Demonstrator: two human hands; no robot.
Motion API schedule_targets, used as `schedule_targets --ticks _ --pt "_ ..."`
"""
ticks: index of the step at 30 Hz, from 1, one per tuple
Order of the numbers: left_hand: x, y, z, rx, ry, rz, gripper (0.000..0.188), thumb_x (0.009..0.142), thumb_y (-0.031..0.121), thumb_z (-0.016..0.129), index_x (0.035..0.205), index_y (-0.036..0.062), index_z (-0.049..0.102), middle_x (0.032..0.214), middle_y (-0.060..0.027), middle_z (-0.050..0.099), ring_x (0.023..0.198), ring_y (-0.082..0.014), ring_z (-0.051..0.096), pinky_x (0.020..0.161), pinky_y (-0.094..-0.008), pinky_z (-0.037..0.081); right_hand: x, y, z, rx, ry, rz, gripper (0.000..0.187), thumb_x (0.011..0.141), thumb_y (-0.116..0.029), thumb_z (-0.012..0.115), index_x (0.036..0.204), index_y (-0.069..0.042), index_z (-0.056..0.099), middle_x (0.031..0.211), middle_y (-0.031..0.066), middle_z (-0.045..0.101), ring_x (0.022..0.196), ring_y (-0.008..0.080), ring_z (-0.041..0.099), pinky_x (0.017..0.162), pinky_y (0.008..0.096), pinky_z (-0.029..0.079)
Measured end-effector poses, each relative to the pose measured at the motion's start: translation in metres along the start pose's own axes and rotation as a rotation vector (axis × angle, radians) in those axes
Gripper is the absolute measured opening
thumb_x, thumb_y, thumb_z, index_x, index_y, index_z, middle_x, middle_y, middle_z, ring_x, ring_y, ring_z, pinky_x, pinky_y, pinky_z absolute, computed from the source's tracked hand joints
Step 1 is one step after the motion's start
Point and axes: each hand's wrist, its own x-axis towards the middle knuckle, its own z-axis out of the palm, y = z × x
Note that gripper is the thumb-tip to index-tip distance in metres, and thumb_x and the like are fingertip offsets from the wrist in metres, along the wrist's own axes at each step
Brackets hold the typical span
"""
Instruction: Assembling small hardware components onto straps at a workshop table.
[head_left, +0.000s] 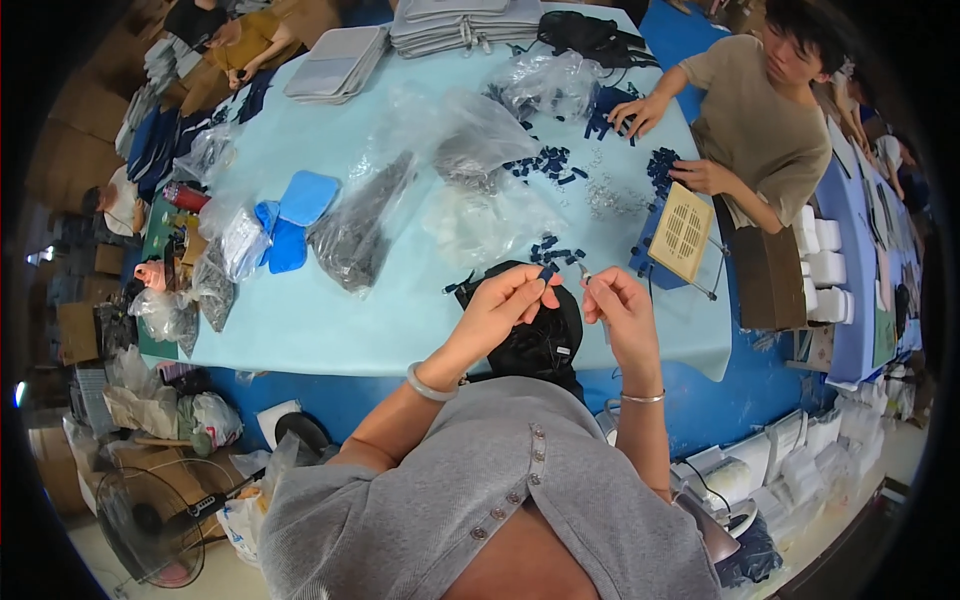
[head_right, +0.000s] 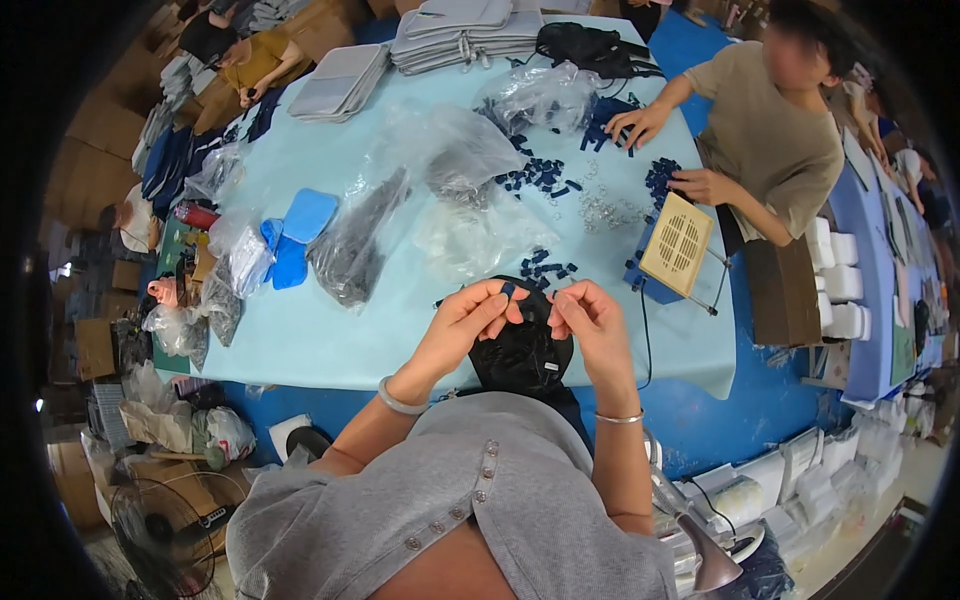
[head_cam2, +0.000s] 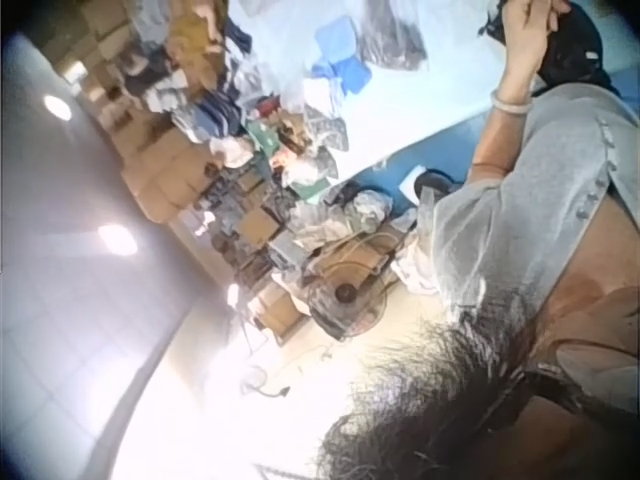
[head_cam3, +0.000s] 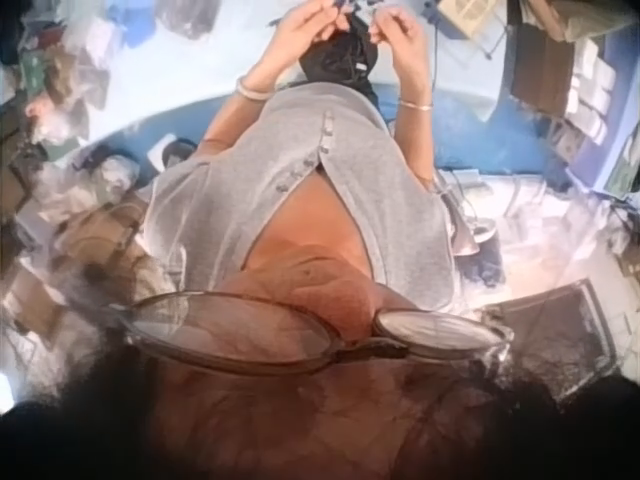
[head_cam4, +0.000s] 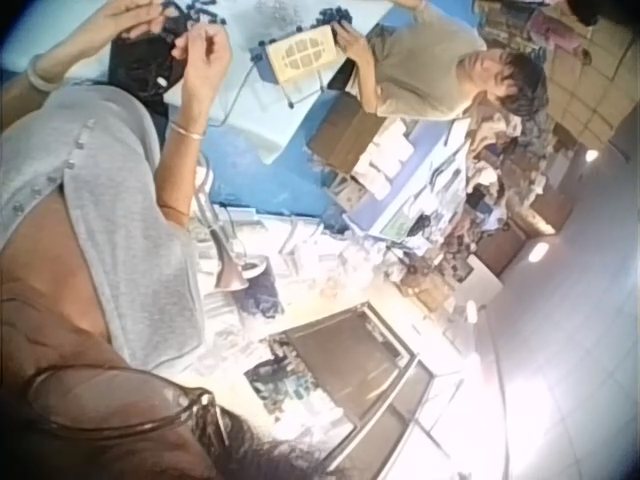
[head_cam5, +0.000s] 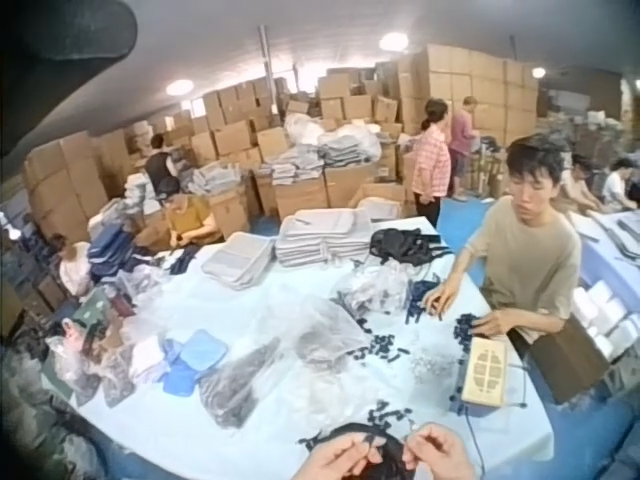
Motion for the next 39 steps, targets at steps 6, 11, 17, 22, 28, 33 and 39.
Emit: schedule_targets --ticks 6,11,17,22,28,33,39 --pt "0.009 0.002 -0.002 0.075 -0.078 -0.010 0.023 0.094 0.013 0.043 0.107 -0.0006 0.056 0.083 -0.0012 0.059 0.057 -0.0034 0.041 0.051 -0.0181 0.033 -0.015 0.005 -0.023 -0.009 0.100 0.006 0.012 0.088 -0.013 0.054 0.083 -0.002 0.055 0.069 0.0021 0.056 0.059 0.0072 0.050 0.056 0.0200 0.042" --pt "0.016 0.002 -0.005 -0.147 -0.098 -0.057 0.018 0.094 0.014 0.042 0.101 0.0024 0.054 0.105 -0.0119 0.062 0.055 -0.0036 0.046 0.049 -0.0170 0.033 -0.045 0.015 -0.057 -0.265 0.257 0.065 0.011 0.086 -0.011 0.055 0.079 -0.002 0.054 0.065 0.0016 0.056 0.058 0.0068 0.052 0.055 0.0209 0.044" --pt "0.022 -0.001 -0.011 -0.247 -0.042 -0.115 0.015 0.094 0.017 0.043 0.092 0.0053 0.051 0.107 -0.0146 0.061 0.055 -0.0057 0.053 0.047 -0.0166 0.033 -0.084 0.038 -0.107 -1.166 0.286 0.183 0.001 0.074 -0.001 0.057 0.074 -0.002 0.057 0.065 0.0102 0.062 0.059 0.0213 0.061 0.054 0.0287 0.046" --pt "0.027 -0.004 -0.015 -0.272 -0.023 -0.127 0.016 0.093 0.020 0.046 0.089 0.0059 0.051 0.108 -0.0150 0.061 0.055 -0.0058 0.053 0.047 -0.0168 0.033 -0.076 0.040 -0.104 -1.282 0.266 0.084 0.005 0.075 -0.005 0.057 0.079 -0.006 0.060 0.073 0.0111 0.063 0.067 0.0263 0.062 0.058 0.0339 0.047" --pt "0.028 -0.016 -0.028 -0.271 0.107 -0.096 0.014 0.091 0.019 0.051 0.092 0.0051 0.053 0.092 -0.0072 0.061 0.057 -0.0040 0.047 0.048 -0.0171 0.033 -0.002 0.044 -0.071 -0.985 0.092 -0.061 0.007 0.078 -0.011 0.060 0.083 -0.006 0.060 0.072 0.0133 0.061 0.063 0.0282 0.060 0.057 0.0339 0.046" --pt "0.024 -0.020 -0.041 -0.606 0.157 -0.156 0.015 0.091 0.014 0.050 0.099 0.0021 0.053 0.080 0.0004 0.047 0.064 -0.0044 0.041 0.050 -0.0180 0.032 0.062 0.061 -0.057 -0.877 -0.022 -0.136 0.008 0.080 -0.008 0.058 0.087 -0.005 0.060 0.069 0.0099 0.063 0.059 0.0210 0.061 0.057 0.0289 0.047" --pt "0.016 -0.030 -0.056 -1.224 0.052 -0.204 0.009 0.087 0.005 0.044 0.096 0.0032 0.046 0.077 0.0000 0.040 0.063 -0.0077 0.036 0.049 -0.0184 0.031 0.115 0.083 -0.040 -0.674 -0.106 -0.019 0.010 0.081 -0.003 0.054 0.089 -0.002 0.060 0.072 0.0051 0.064 0.063 0.0096 0.060 0.057 0.0229 0.047"
